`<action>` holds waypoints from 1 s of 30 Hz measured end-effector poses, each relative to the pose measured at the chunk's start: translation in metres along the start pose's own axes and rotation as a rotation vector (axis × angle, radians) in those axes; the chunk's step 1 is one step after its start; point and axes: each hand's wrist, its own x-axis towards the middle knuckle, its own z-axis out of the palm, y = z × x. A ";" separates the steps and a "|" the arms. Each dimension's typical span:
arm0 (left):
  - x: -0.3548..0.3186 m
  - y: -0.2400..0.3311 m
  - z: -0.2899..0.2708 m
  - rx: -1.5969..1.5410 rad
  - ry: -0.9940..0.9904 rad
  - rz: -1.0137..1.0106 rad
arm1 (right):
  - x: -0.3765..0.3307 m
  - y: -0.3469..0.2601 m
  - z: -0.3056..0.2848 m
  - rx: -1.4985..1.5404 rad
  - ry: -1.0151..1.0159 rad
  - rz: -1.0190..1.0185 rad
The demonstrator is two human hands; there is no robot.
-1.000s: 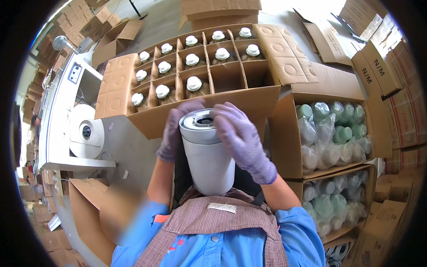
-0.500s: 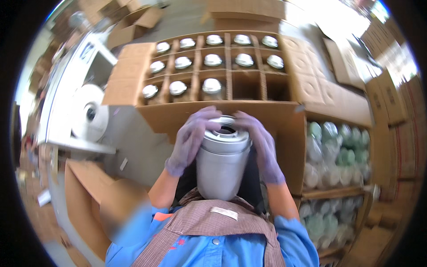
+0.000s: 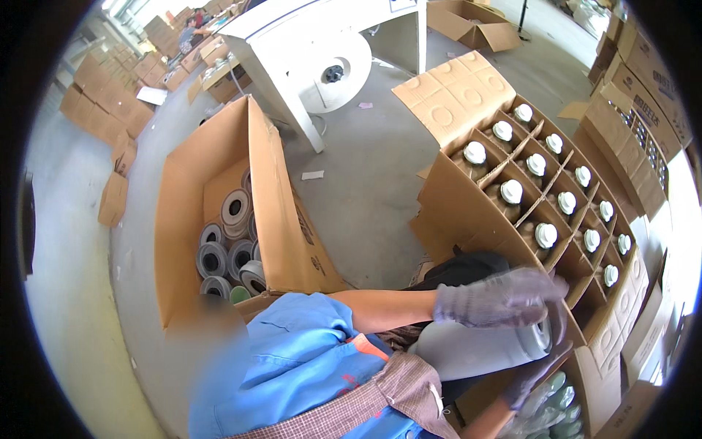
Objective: The person assembles thermos bottles by taking the main body from a cardboard box, screwing on the lid, and placing a plastic bag over the top. They repeat this process for multiple bottles, handling both light green and white containers.
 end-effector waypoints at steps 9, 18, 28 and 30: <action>0.014 0.006 -0.018 0.098 -0.196 -0.023 | 0.019 0.048 -0.020 0.158 0.106 0.141; 0.037 -0.059 -0.037 -0.365 -0.331 -0.503 | 0.003 -0.051 0.001 -0.276 -0.212 -0.472; 0.040 -0.051 -0.028 -0.679 -0.614 -0.824 | 0.006 -0.058 0.009 -0.518 -0.368 -0.457; 0.053 -0.069 -0.028 -0.488 -0.629 -0.777 | 0.006 -0.072 0.019 -0.474 -0.368 -0.517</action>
